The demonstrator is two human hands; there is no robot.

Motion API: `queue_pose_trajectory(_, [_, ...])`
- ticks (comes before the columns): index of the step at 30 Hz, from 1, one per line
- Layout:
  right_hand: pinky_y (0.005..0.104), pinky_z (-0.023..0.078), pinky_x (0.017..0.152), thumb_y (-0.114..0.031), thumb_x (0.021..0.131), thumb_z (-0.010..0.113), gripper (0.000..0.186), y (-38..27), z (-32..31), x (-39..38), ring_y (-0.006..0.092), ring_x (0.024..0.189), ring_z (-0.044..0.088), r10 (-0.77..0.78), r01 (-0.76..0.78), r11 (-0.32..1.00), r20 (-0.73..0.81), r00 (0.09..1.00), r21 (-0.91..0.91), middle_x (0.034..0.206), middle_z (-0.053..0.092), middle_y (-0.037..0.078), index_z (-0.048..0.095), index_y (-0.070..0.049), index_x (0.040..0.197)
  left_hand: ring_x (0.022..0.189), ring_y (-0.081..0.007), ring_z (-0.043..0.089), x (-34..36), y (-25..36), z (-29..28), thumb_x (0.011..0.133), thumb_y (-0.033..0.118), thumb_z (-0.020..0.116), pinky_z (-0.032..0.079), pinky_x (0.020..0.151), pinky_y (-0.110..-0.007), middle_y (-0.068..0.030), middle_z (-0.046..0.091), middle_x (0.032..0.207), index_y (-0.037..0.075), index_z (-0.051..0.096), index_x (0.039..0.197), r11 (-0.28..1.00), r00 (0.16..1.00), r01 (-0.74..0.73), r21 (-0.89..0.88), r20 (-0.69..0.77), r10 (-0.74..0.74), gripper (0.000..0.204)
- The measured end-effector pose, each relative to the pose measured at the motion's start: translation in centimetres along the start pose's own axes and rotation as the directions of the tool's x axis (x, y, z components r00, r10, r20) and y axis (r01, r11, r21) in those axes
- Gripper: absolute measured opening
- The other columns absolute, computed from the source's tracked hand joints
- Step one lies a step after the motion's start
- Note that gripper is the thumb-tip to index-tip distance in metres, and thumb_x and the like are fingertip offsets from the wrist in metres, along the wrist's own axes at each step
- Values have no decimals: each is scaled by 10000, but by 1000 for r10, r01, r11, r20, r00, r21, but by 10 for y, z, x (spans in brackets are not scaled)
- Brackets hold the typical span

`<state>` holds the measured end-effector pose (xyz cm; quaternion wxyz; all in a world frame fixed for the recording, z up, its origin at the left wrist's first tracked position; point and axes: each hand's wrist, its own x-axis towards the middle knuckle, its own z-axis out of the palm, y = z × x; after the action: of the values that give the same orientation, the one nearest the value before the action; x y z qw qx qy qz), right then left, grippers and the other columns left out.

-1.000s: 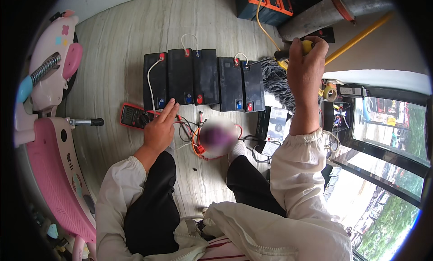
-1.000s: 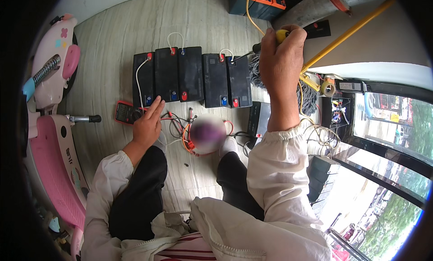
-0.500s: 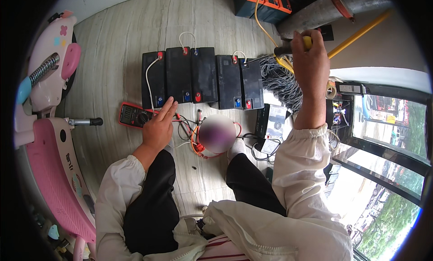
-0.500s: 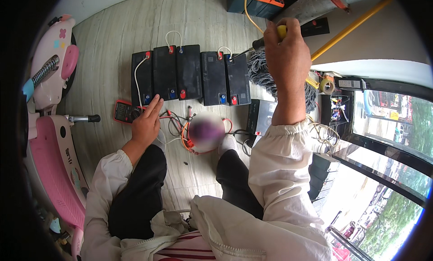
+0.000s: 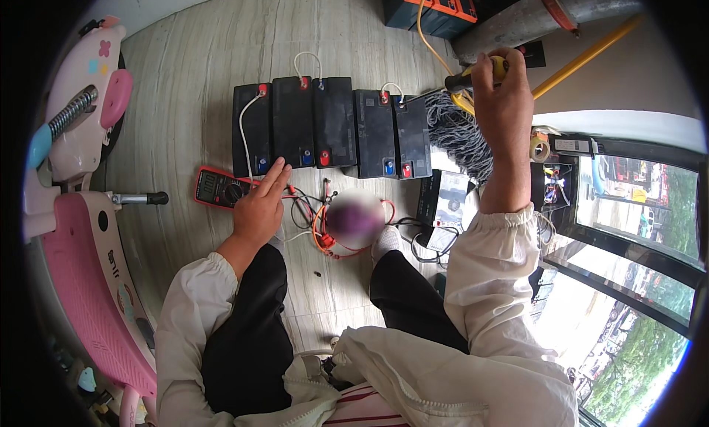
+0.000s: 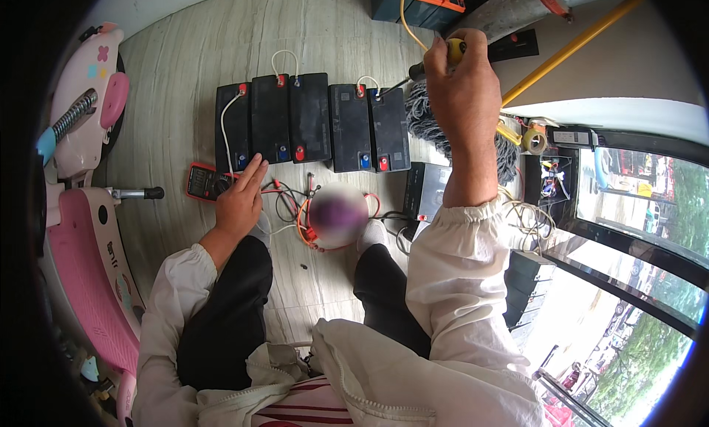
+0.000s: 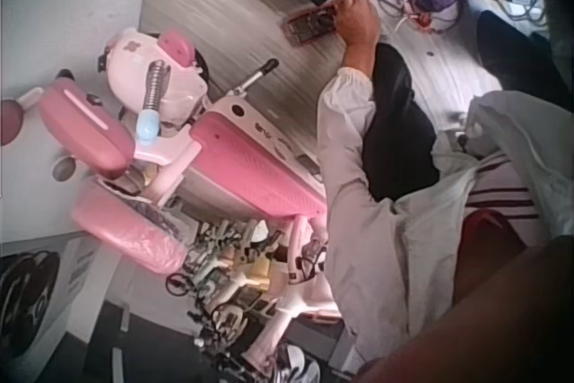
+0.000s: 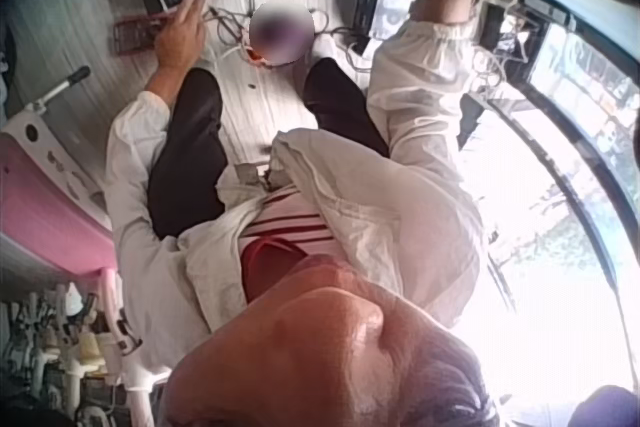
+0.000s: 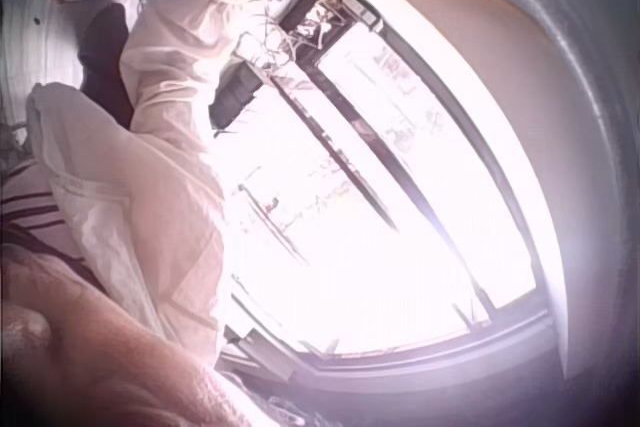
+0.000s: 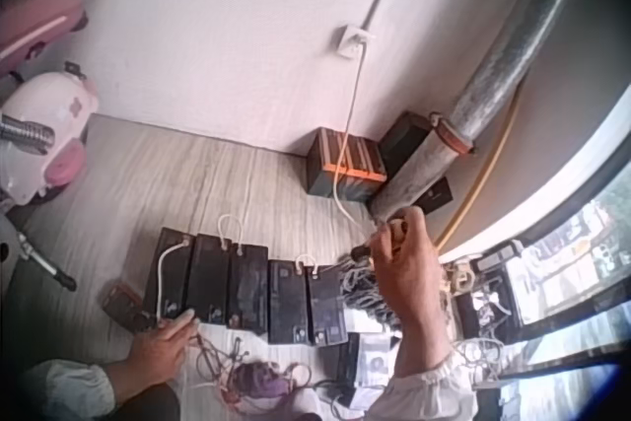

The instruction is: The person is sitting on the floor and using a screwdriver to tighten connections on a series of black batteries. A multimeter is placed nearby, and the person occasionally adjusts the wires and terminals.

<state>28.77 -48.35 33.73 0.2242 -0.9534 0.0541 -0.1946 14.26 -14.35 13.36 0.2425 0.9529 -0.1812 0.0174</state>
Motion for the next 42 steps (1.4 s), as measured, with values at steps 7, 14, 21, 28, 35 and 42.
queue_pose_trajectory(7, [464,567,823,-329,983,573,362,-5,1,-4,404,919,734,19,-19,993,-1,1000,114,993,729,248,549,-61,1225,853,-270,730,0,1,-1,825,3,605,612,713,-375,73,446,1592,182,551,1480,1000,1000,14,4,17,-14,681])
queue_pose_trajectory(14, [453,560,840,-321,980,552,354,4,1,-3,366,901,729,23,-29,976,30,999,218,975,721,224,559,-60,1219,816,-280,725,0,0,0,822,-1,595,609,709,-385,69,448,1592,182,554,1478,1000,1000,14,-22,12,-13,682])
queue_pose_trajectory(21, [427,560,852,-314,990,540,384,6,0,-3,365,916,716,61,-72,972,57,997,223,1028,700,247,524,-32,1250,803,-275,722,0,0,1,817,-5,599,607,701,-382,79,446,1592,187,559,1474,1000,1000,26,-14,14,-26,686])
queue_pose_trajectory(28, [382,574,821,-136,998,588,327,11,13,-19,278,903,710,-29,60,945,-102,994,322,1025,668,234,487,-7,1280,816,-263,725,0,0,1,817,-5,603,606,703,-380,82,448,1590,192,561,1472,999,1000,26,-22,13,-26,685])
queue_pose_trajectory(35, [226,558,671,-110,997,641,321,3,3,-22,98,744,669,9,-55,738,72,997,672,1024,637,111,547,-54,1300,801,-276,722,-2,-1,1,822,-8,590,602,702,-386,59,457,1586,175,565,1463,1000,1000,14,-27,-3,-14,667])
queue_pose_trajectory(42, [193,534,586,-178,1017,680,340,12,2,-20,60,707,647,20,-92,763,118,993,640,976,658,55,551,-67,1311,808,-278,724,0,1,0,826,-5,590,603,706,-389,57,457,1586,172,564,1463,999,1000,17,-32,0,-17,662])
